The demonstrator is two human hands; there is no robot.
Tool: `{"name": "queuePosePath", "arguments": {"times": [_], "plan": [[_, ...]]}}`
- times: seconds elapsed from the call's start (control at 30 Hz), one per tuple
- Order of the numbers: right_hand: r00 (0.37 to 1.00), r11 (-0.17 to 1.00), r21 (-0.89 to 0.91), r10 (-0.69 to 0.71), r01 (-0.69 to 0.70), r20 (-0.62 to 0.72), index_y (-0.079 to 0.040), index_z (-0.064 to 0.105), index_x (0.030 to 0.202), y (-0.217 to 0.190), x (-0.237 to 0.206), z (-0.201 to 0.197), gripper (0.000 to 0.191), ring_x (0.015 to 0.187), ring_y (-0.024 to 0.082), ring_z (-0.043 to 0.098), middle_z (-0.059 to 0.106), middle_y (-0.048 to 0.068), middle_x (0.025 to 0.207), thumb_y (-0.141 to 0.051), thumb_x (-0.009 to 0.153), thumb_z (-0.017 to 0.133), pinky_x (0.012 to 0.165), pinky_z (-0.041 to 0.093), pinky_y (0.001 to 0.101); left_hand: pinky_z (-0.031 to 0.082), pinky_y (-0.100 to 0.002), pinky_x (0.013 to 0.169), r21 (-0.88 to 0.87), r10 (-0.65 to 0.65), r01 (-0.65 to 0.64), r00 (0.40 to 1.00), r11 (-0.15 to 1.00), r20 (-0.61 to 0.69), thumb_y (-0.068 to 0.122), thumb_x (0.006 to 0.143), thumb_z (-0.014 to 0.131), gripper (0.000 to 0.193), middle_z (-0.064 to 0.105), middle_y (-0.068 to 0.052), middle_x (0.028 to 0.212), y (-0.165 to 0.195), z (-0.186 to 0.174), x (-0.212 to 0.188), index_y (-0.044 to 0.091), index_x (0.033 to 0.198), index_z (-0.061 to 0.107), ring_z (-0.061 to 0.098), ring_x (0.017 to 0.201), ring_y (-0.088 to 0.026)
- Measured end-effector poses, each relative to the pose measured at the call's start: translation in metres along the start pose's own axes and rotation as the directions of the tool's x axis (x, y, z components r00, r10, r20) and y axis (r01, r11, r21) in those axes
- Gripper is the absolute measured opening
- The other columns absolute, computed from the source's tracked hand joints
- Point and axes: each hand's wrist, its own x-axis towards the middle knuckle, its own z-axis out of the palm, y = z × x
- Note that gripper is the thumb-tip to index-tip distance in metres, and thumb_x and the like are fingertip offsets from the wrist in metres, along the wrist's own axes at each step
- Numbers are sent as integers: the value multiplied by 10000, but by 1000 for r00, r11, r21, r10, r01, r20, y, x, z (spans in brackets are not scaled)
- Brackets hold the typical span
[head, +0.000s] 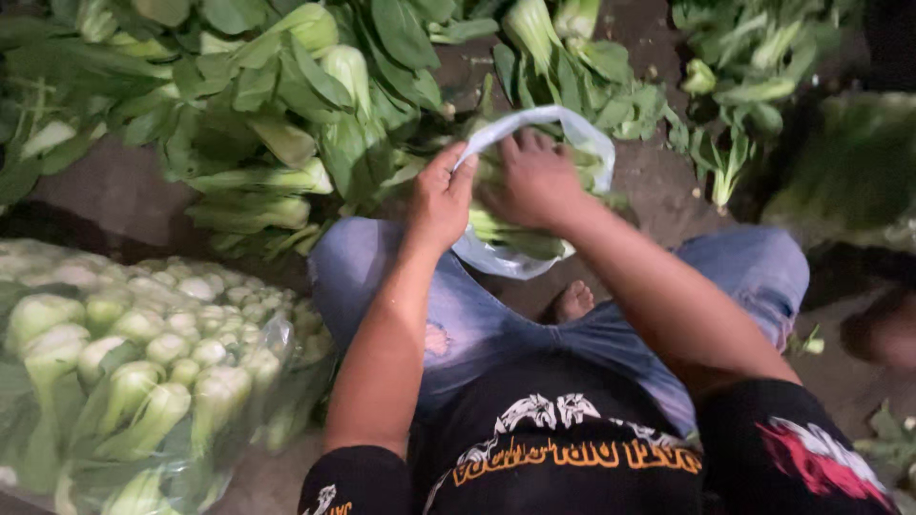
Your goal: The person sits on the floor and packs bok choy into a plastic bag. They repeatedly pick bunches of bok choy from a large pile, gather them by hand, and place them into the bag, pressing them down to fit more.
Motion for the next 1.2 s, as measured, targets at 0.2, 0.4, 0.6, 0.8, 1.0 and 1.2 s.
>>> {"name": "queuePosePath", "arguments": {"times": [0.2, 0.4, 0.6, 0.8, 1.0, 1.2], "plan": [[801, 987, 52, -95, 155, -590, 11, 449, 1510, 16, -11, 63, 828, 1229, 378, 516, 539, 209, 1350, -545, 927, 639, 1056, 352, 540, 529, -466, 861, 419, -210, 196, 978, 886, -15, 225, 1004, 585, 278, 742, -206, 1108, 52, -8, 14, 59, 1205, 682, 687, 1045, -395], [757, 956, 138, -111, 257, -644, 5, 448, 1510, 35, -9, 77, 810, 1291, 370, 497, 524, 198, 1385, -559, 955, 624, 1096, 332, 544, 505, -595, 756, 834, -190, 17, 976, 552, 105, 209, 900, 640, 304, 712, -236, 905, 78, 27, 66, 69, 1167, 599, 678, 859, -478], [900, 970, 195, -49, 147, -433, 4, 382, 1537, 42, 21, 92, 922, 1381, 432, 415, 462, 251, 1489, -652, 914, 561, 1111, 260, 616, 523, -550, 694, 549, 5, -13, 1000, 835, 16, 237, 973, 640, 183, 717, -218, 804, 55, 22, 59, 104, 1077, 711, 695, 806, -442], [993, 962, 271, 10, 23, -119, -50, 279, 1587, 56, 51, 96, 961, 1501, 438, 331, 380, 253, 1601, -729, 938, 483, 1185, 241, 632, 549, -484, 668, 417, -4, -20, 998, 909, 57, 221, 971, 655, 201, 725, -204, 827, 43, 24, 59, 109, 1120, 728, 727, 803, -405], [999, 810, 586, -21, -10, 46, -49, 542, 1420, 74, 48, 22, 804, 1290, 376, 562, 597, 220, 1398, -634, 871, 605, 1061, 420, 500, 574, -440, 709, 314, 152, -156, 988, 937, 40, 215, 974, 658, 202, 743, -185, 927, 47, 16, 62, 79, 1117, 702, 754, 849, -352], [972, 940, 263, 233, -218, -25, 9, 670, 1210, 123, -25, -10, 371, 1035, 437, 656, 687, 260, 1135, -240, 954, 571, 887, 527, 522, 556, -438, 719, 469, -76, 39, 995, 882, 61, 318, 972, 651, 256, 743, -181, 866, 50, 18, 66, 126, 1115, 739, 737, 815, -364]]}}
